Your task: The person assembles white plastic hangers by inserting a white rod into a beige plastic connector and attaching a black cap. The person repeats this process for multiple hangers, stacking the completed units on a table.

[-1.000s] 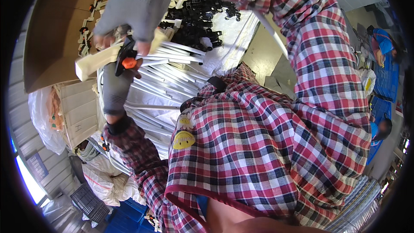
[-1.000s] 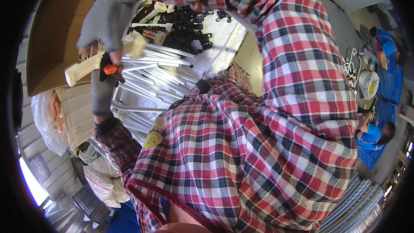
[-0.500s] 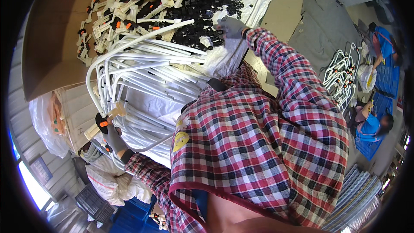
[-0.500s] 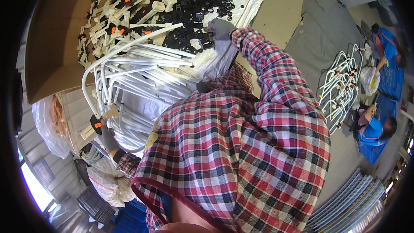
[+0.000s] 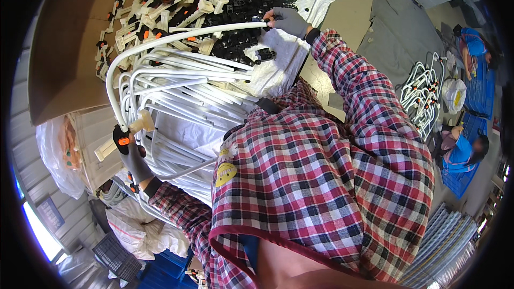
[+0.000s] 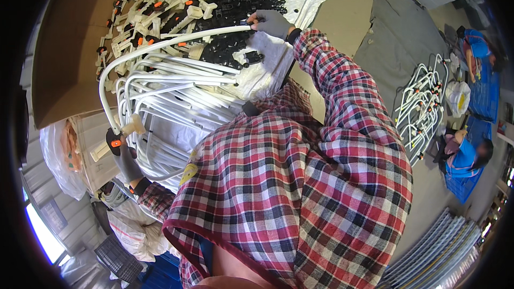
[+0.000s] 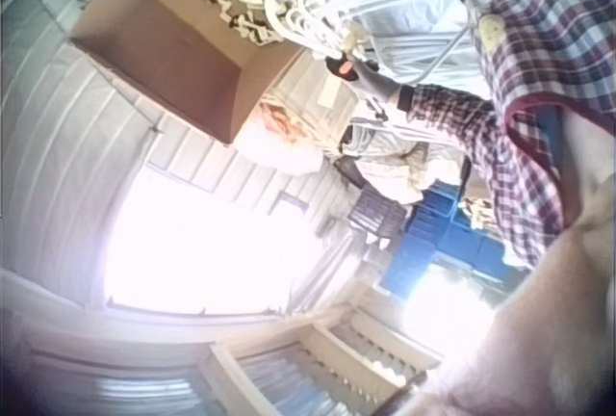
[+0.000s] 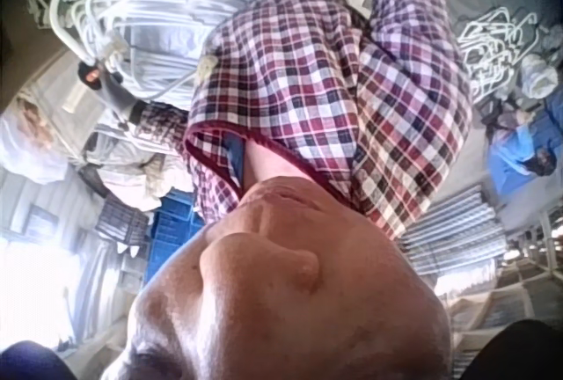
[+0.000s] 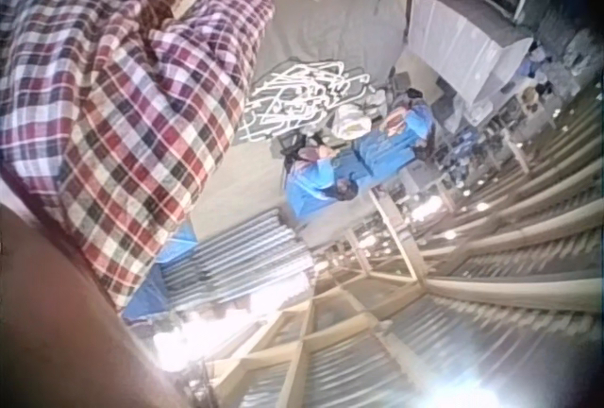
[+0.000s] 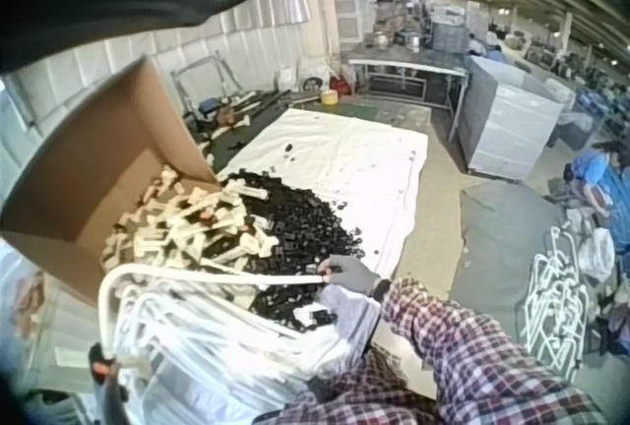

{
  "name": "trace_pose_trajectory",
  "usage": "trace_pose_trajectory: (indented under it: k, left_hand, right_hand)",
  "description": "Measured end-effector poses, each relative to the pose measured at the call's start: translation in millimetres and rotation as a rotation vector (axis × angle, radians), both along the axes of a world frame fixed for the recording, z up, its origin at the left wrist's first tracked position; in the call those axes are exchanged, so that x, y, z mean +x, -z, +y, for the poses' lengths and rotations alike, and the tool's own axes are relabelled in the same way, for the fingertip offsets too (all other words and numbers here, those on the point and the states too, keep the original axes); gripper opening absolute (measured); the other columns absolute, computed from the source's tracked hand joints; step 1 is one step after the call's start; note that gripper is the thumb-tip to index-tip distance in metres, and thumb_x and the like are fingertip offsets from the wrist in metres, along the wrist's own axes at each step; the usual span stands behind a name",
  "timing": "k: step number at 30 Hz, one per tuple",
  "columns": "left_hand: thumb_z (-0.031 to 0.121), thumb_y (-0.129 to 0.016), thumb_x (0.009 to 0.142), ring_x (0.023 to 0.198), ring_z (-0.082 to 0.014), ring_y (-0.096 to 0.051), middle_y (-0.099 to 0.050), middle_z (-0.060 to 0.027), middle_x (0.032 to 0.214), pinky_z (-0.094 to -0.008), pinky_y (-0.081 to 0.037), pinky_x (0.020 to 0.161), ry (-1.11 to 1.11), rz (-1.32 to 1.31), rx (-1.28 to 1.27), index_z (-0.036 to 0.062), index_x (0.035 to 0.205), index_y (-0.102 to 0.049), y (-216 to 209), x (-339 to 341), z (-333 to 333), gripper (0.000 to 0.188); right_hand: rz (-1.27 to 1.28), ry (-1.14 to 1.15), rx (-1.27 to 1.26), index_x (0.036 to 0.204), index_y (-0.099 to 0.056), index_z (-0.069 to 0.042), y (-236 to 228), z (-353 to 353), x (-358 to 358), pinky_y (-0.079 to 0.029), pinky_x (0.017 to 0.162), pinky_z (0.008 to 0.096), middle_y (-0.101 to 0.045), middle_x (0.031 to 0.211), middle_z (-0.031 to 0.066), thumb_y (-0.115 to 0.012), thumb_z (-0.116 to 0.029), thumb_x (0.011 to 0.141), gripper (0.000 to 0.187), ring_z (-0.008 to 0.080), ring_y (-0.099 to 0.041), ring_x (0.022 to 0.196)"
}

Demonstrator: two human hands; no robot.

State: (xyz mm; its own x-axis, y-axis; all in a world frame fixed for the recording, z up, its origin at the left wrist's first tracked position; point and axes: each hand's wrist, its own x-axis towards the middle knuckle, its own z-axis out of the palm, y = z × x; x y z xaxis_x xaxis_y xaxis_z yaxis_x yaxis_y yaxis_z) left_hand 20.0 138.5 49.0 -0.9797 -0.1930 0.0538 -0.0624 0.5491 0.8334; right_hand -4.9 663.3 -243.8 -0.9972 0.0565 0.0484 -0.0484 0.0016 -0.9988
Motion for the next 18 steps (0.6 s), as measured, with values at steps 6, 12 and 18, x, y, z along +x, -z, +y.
trace_pose_trajectory:
  k: [6, 12, 18]
  left_hand:
    - [0.025, -0.062, 0.096, 0.057, -0.0025, -0.036, -0.053, 0.0046, 0.087, -0.0191, -0.032, 0.052, 0.049, 0.038, 0.122, 0.0050, 0.134, -0.053, 4.5, 2.0, -14.7, 0.044]
    - [0.017, -0.060, 0.097, 0.057, -0.0017, -0.036, -0.052, 0.0056, 0.092, -0.0186, -0.034, 0.051, -0.004, -0.043, 0.248, 0.0084, 0.135, -0.050, 4.3, 1.8, -27.4, 0.040]
    - [0.023, -0.060, 0.094, 0.065, -0.0029, -0.040, -0.053, 0.0050, 0.096, -0.0187, -0.035, 0.056, 0.323, -0.079, 0.203, 0.0092, 0.138, -0.048, -25.0, -18.0, 41.9, 0.048]
  right_hand:
    - [-0.277, -0.118, -0.618, 0.118, -0.062, -0.008, -30.6, -21.0, 21.1, -0.048, 0.072, 0.0223, -0.069, 0.109, 0.0022, -0.058, -0.028, 0.100, 0.027, 0.0054, -0.057, 0.089]
    - [-0.032, -0.072, 0.019, 0.119, -0.066, 0.002, -45.1, -23.0, 19.9, -0.047, 0.092, 0.0301, -0.071, 0.109, 0.0123, -0.071, -0.038, 0.090, 0.050, 0.0191, -0.062, 0.102]
    - [0.435, -0.081, 0.542, 0.104, -0.071, -0.005, -173.3, -62.7, -18.9, -0.046, 0.060, 0.0371, -0.063, 0.070, 0.0133, -0.070, -0.058, 0.082, 0.058, 0.0248, -0.063, 0.062]
